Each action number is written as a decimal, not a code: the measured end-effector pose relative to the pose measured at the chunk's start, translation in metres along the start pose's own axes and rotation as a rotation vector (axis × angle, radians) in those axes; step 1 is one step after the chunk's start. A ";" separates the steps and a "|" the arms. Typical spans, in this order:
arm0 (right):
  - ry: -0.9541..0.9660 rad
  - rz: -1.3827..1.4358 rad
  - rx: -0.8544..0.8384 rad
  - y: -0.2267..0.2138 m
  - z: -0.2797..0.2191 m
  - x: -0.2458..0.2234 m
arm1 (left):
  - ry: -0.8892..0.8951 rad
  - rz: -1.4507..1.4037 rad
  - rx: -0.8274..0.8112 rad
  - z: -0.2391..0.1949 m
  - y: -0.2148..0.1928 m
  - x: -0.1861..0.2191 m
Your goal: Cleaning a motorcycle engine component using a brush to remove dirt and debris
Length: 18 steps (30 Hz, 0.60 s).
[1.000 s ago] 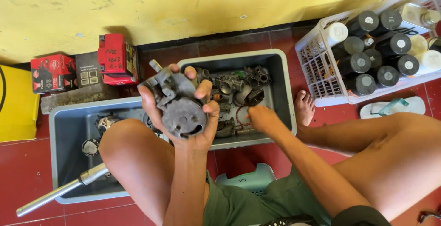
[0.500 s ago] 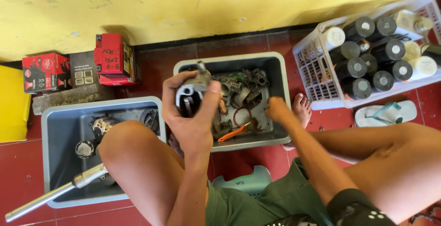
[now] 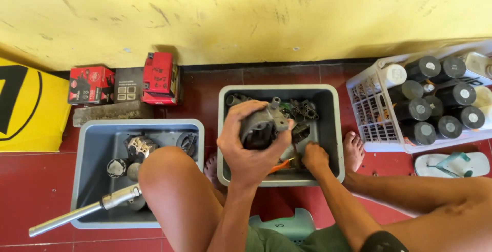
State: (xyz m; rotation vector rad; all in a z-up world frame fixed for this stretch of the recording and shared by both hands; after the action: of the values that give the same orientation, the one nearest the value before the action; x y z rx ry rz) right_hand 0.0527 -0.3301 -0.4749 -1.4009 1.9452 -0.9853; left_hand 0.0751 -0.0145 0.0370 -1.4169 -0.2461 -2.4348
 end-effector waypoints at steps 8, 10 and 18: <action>0.015 0.318 0.167 -0.224 -0.101 -0.011 | 0.029 0.002 -0.057 0.000 0.000 0.006; -0.119 0.489 0.277 -0.293 -0.127 -0.023 | 0.012 -0.005 -0.059 0.002 -0.006 0.009; -0.864 0.593 0.331 -0.497 -0.284 -0.095 | 0.007 0.005 -0.347 0.030 0.037 0.027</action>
State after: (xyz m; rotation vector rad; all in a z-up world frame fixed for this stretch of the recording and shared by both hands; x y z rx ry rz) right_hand 0.1375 -0.2648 0.0952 -0.7706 1.3159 -0.3007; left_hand 0.0998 -0.0450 0.0750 -1.5394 0.1916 -2.5678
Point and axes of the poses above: each hand's wrist, its own z-axis towards the middle knuckle, its own y-axis out of the palm, x = y × z, the point moved 10 cm from there along z, towards the middle knuckle, and after that the axes turned 1 degree about z, right-handed, at the moved point
